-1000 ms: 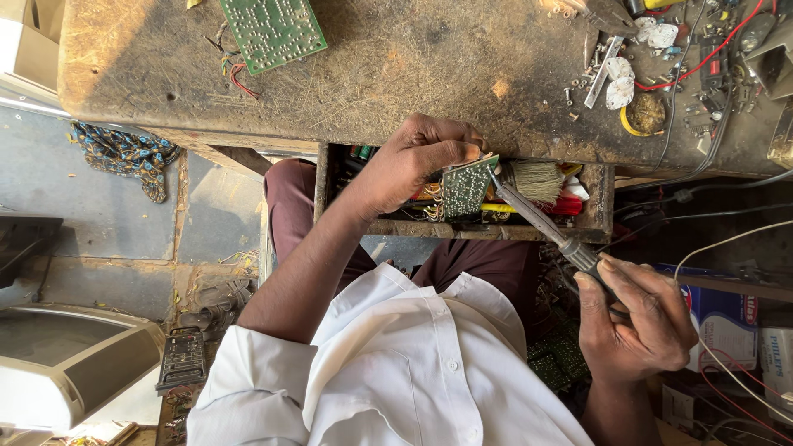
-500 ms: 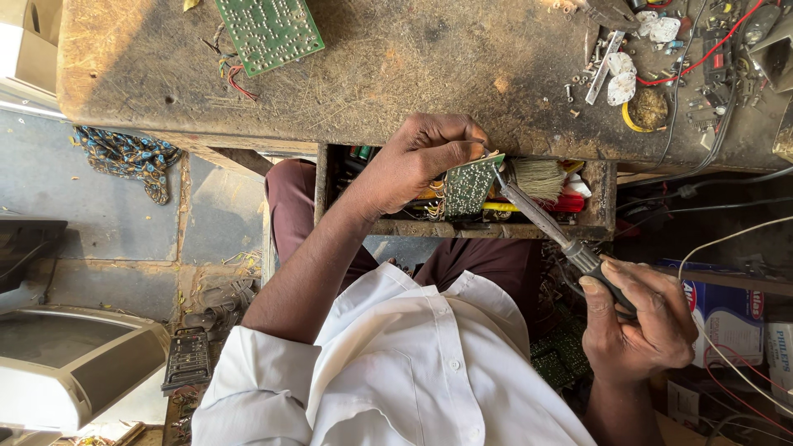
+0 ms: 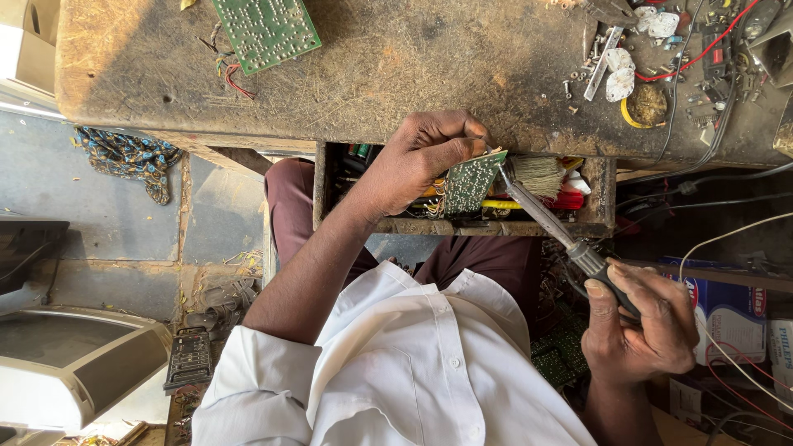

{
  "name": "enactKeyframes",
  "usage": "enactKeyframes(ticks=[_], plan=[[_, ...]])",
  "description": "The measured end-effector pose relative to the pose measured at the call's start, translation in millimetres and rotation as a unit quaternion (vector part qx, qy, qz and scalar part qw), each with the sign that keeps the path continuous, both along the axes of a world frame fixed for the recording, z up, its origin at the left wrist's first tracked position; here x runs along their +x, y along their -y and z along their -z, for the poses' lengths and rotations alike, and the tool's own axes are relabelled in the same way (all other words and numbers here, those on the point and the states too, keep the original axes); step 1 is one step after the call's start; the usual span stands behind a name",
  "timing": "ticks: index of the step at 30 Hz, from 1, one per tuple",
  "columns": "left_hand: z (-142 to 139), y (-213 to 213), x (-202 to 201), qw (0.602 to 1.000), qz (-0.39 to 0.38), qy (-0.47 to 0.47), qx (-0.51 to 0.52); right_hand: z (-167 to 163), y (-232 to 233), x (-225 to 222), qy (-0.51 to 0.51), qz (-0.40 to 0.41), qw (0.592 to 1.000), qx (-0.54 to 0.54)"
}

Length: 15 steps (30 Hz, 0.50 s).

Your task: The person cleans circuit boards with a brush, then holds a board in one hand and solders components onto it with a soldering iron, working on several boards one at a time at a cluttered workbench.

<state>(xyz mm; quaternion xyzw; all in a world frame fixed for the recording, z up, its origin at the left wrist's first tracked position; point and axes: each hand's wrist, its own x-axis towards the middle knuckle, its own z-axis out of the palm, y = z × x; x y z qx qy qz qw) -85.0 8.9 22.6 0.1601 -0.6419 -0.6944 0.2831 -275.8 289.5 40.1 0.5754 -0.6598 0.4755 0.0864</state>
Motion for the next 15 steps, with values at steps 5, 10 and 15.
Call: enactKeyframes(ticks=[5, 10, 15], plan=[[-2.6, -2.2, 0.1, 1.0, 0.001, 0.0, 0.001, 0.6, 1.3, 3.0, 0.015, -0.012, 1.0, -0.01], [-3.9, -2.2, -0.6, 1.0, 0.008, -0.027, -0.005, 2.0, 0.0, 3.0, -0.022, -0.005, 1.0, -0.002], [-4.4, -2.4, -1.4, 1.0, 0.005, -0.005, 0.002, 4.9, -1.6, 3.7, -0.039, -0.002, 0.999, -0.01]])
